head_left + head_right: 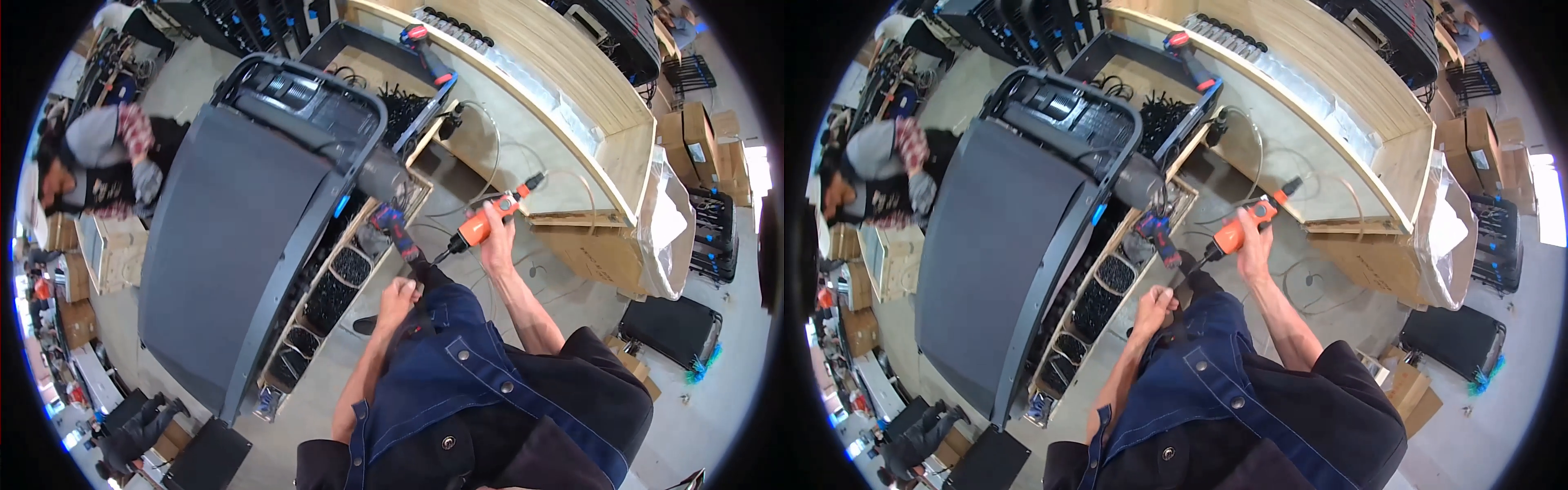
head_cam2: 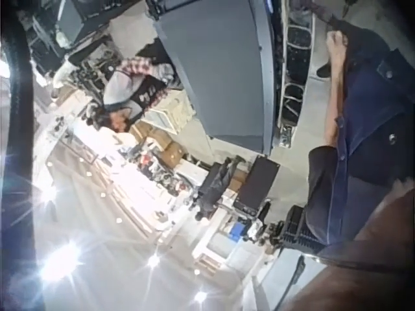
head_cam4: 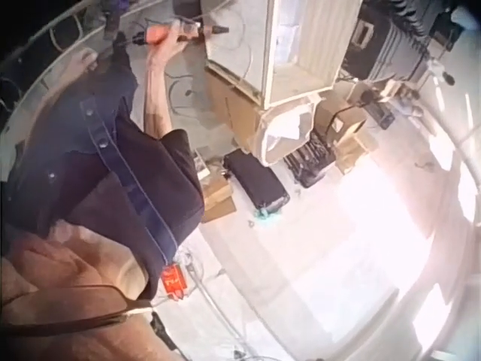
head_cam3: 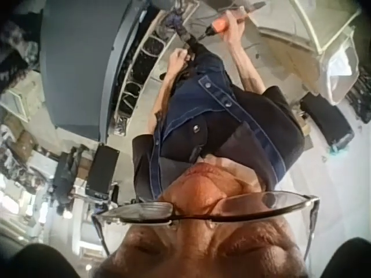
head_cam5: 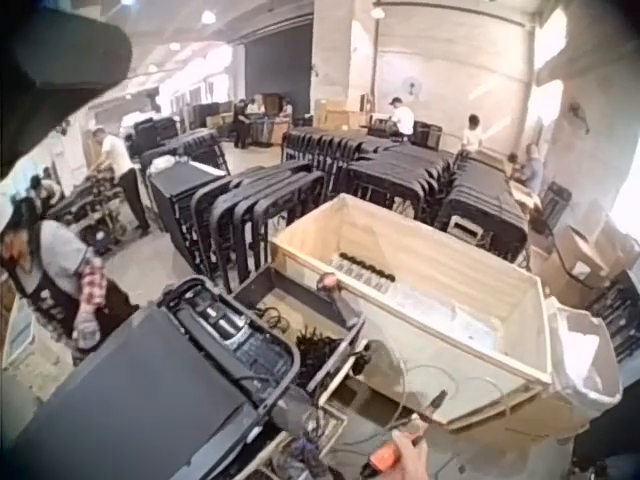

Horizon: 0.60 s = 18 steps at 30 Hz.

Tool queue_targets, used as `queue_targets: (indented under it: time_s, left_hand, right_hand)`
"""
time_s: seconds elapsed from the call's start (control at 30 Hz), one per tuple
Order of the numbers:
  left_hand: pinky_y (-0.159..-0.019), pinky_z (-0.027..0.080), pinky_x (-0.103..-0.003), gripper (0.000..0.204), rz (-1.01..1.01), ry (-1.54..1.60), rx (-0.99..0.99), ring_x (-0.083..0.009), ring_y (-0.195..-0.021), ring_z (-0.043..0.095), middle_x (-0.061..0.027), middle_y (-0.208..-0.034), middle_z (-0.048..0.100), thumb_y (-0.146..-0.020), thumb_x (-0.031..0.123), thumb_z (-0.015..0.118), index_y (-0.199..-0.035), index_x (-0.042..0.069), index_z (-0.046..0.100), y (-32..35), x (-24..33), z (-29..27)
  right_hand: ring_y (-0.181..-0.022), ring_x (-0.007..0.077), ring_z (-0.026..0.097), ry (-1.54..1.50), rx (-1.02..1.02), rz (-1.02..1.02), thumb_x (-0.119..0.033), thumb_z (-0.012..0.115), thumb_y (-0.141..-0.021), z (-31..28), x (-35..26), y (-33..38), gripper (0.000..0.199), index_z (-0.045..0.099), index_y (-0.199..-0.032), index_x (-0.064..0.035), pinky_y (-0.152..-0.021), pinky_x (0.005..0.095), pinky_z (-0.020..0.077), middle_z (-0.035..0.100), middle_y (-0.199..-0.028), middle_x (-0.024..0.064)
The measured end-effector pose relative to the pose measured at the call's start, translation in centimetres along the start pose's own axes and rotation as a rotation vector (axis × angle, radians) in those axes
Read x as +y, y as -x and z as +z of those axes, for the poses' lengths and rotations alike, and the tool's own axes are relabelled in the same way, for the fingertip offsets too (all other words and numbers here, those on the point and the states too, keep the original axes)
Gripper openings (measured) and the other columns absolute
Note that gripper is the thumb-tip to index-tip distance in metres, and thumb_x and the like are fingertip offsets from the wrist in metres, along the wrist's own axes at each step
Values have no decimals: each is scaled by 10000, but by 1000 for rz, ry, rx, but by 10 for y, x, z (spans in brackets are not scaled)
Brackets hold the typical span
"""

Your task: Assembling the frame and covers of a treadmill using various power tools on an assembly line.

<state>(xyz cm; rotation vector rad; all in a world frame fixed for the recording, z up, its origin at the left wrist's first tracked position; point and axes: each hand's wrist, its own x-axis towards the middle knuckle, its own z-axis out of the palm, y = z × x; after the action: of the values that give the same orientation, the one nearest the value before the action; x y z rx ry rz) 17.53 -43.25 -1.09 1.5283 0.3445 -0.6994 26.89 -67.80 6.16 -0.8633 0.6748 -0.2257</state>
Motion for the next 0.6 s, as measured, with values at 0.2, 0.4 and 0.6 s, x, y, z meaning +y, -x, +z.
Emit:
queue_targets:
  time_s: [0.2, 0.4, 0.6]
  left_hand:
    - [-714, 538, -287, 269, -171, 34, 125, -158, -821, 685, -84, -922, 718, -1016, 274, 613, -1022, 7, 645, 3, -21, -10]
    - [-711, 540, -292, 299, -295, 173, 429, -164, -805, 681, -78, -908, 714, -987, 298, 664, -1041, 5, 655, 48, -25, -32]
    - [-738, 554, -331, 323, -261, 211, 399, -189, -850, 693, -104, -961, 719, -987, 315, 667, -1052, 0, 638, 34, -9, -11]
  right_hand:
    - [-897, 121, 613, 711, -309, -154, -112, 882, -736, 18, 12, -144, 408, 678, -1079, -24, -854, 300, 522, 668, -997, 17]
    - [-931, 215, 673, 1027, -525, -306, -94, 828, -729, 29, 109, -256, 383, 692, -1085, -58, -848, 360, 550, 690, -996, 80]
    - [-985, 418, 676, 1543, -414, -195, -270, 681, -830, 11, 143, -290, 362, 696, -1168, -141, -864, 485, 566, 670, -1069, 236]
